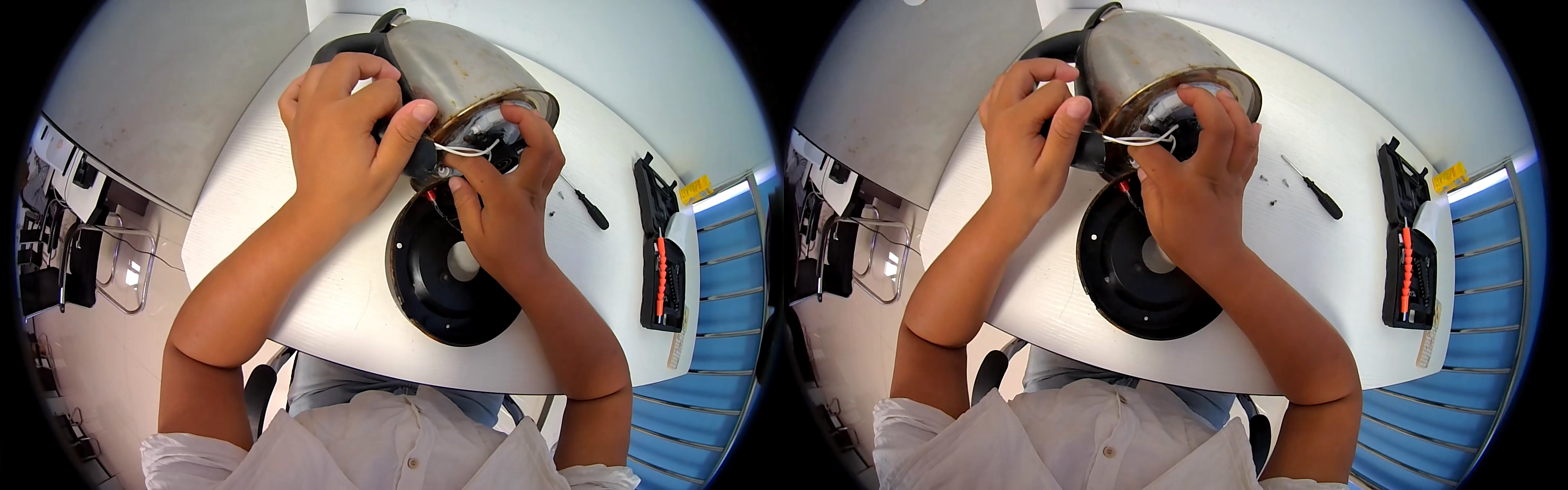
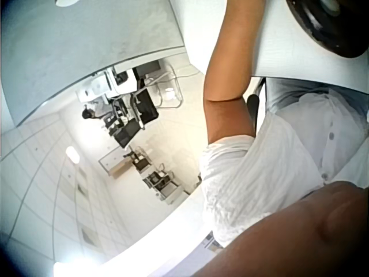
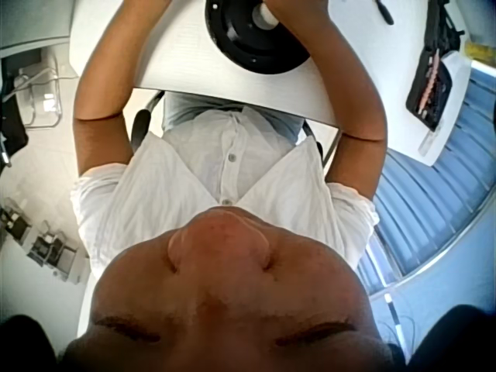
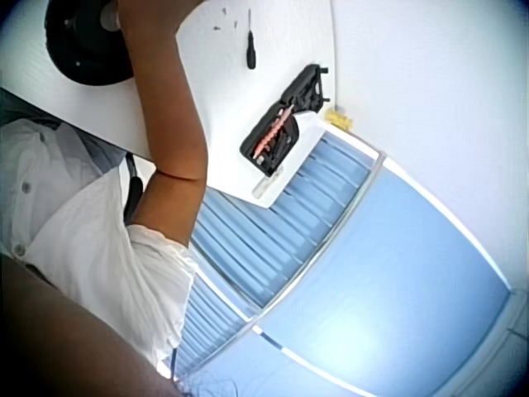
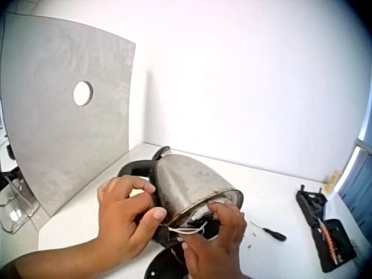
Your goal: The person disassembles a stainless steel electric kettle, removes the base, and manipulates internal wires and components. They use a screwdriver to adjust parts inside the kettle and repeatedly reposition the base and kettle body while working on the wiring.
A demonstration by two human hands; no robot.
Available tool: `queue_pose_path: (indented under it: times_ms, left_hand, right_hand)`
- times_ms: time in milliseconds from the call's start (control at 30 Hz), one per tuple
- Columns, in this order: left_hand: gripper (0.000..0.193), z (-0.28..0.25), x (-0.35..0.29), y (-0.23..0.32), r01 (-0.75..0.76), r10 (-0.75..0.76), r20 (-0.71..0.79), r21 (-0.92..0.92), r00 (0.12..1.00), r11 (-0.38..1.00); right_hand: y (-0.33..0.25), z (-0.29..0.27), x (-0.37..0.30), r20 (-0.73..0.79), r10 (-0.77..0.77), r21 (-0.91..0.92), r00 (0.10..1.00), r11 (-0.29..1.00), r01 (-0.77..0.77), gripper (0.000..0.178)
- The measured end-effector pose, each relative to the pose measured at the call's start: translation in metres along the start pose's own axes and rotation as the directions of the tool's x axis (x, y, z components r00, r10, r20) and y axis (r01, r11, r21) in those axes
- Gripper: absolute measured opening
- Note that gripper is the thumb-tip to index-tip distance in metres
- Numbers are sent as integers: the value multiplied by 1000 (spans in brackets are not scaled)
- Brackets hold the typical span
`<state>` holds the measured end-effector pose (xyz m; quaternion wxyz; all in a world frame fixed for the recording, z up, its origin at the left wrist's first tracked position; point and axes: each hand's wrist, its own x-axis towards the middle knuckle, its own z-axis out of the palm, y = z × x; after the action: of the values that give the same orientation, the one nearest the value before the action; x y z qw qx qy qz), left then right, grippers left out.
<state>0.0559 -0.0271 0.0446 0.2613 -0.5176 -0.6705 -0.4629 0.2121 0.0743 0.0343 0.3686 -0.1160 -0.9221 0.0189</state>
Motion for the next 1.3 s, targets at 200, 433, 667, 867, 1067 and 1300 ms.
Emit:
queue_pose_path:
  times_ms: [200,433,667,867,1067,1300]
  left_hand:
    - [35,1,1,-5,33,-33,-6,-45,999,998]
    - [33,9,5,-35,79,-101,-72,-264,992,961]
    - [34,13,0,-69,198,-218,28,-550,975,811]
    - [35,18,-3,-87,214,-223,56,-581,973,785]
    - [34,21,-5,-91,283,-298,81,-613,951,737]
    - [38,25,-5,-91,332,-361,83,-618,929,713]
  right_hand:
    - [-3,-2,-1,35,23,-5,999,1000,-22,22]
    - [14,-12,3,-58,-113,169,992,978,121,27]
    - [46,-3,3,-279,63,178,958,984,-13,15]
    - [53,7,-1,-249,66,384,966,923,36,21]
    - [51,11,-3,-211,73,434,975,901,27,27]
    - [46,9,-2,-176,28,366,984,930,39,35]
